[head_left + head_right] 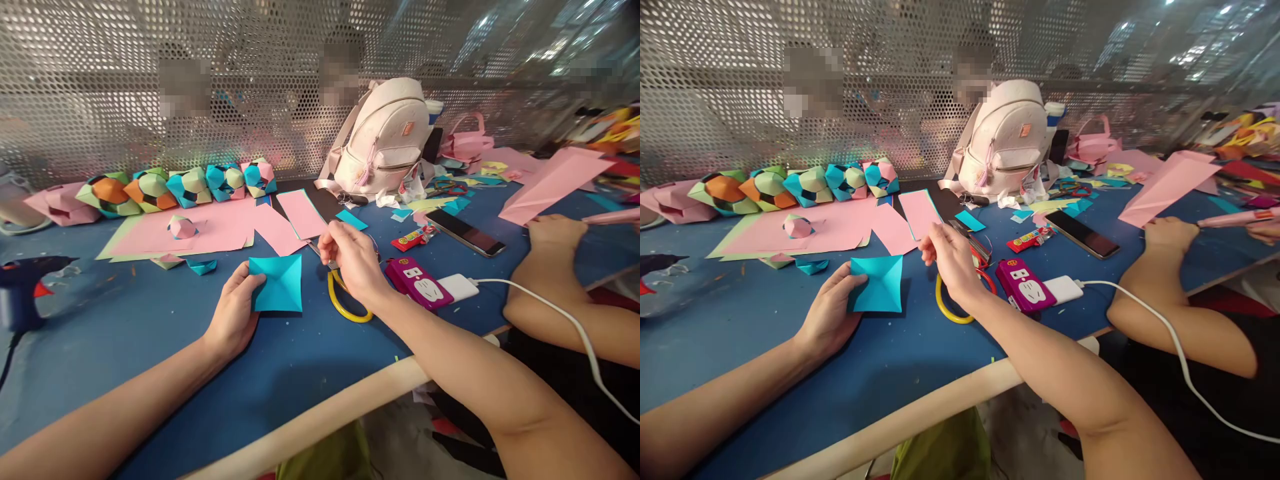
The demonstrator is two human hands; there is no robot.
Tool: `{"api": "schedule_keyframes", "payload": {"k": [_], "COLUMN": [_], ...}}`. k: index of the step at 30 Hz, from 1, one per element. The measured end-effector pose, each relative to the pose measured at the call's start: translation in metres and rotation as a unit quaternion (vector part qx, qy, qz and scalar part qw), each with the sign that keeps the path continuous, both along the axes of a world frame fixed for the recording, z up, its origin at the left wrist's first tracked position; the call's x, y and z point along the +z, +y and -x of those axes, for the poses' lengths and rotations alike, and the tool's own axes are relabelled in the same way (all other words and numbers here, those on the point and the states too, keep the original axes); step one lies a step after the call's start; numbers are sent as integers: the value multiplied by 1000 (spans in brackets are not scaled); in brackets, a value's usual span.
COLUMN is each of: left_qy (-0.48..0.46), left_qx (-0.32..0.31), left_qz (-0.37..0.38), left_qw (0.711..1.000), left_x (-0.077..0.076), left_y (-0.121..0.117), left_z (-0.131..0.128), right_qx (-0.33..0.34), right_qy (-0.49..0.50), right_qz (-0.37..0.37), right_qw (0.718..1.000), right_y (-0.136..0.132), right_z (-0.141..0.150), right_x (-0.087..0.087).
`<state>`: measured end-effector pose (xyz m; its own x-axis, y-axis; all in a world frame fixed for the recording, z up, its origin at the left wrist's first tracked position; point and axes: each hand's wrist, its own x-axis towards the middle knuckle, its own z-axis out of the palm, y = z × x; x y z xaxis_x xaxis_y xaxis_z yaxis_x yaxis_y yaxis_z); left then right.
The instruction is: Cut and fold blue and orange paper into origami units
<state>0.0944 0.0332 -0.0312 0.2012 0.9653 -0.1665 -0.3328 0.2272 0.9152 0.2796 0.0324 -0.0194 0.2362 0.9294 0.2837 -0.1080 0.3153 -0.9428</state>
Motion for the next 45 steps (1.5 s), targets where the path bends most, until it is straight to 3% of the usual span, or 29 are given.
{"api": "schedule_keyframes", "payload": {"k": [3,6,8,10,13,15,17,19,21,23,24,26,30,36,45], "left_qy": [-7,-12,-13,-17,-24,-24,-23,-27,-35,-44,-45,-44,-35,-16,-5], "left_qx": [2,1,-1,-5,-14,-16,-17,-15,-9,3,8,13,-2,-29,-34], "left_qz": [-3,1,3,3,5,6,7,7,7,4,3,-2,-9,-5,-2], "left_qw": [1000,1000,1000,1000,1000,1000,1000,1000,999,999,999,999,999,999,999], "left_x": [1,0,-1,-2,-3,-4,-5,-5,-6,-7,-7,-7,-6,-5,-5], "left_y": [1,3,4,5,6,7,7,7,8,9,9,9,7,4,3], "left_z": [0,1,2,3,4,4,4,4,4,5,5,7,7,3,2], "right_qx": [-36,-57,-35,0,53,88,104,100,90,100,124,147,127,117,103], "right_qy": [-101,-269,-420,-569,-697,-726,-733,-711,-627,-473,-388,-262,-182,-102,-126], "right_qz": [-12,6,13,18,40,40,44,66,102,141,162,188,150,130,114], "right_qw": [994,962,907,822,714,681,670,693,767,864,899,935,963,979,980], "right_y": [-1,-6,-12,-20,-31,-37,-39,-37,-30,-19,-13,-4,4,-4,-8], "right_z": [-11,-15,-11,-7,-9,-15,-21,-22,-16,-5,2,16,32,34,28], "right_x": [13,22,21,14,1,-2,1,7,13,15,14,9,-4,-14,-20]}}
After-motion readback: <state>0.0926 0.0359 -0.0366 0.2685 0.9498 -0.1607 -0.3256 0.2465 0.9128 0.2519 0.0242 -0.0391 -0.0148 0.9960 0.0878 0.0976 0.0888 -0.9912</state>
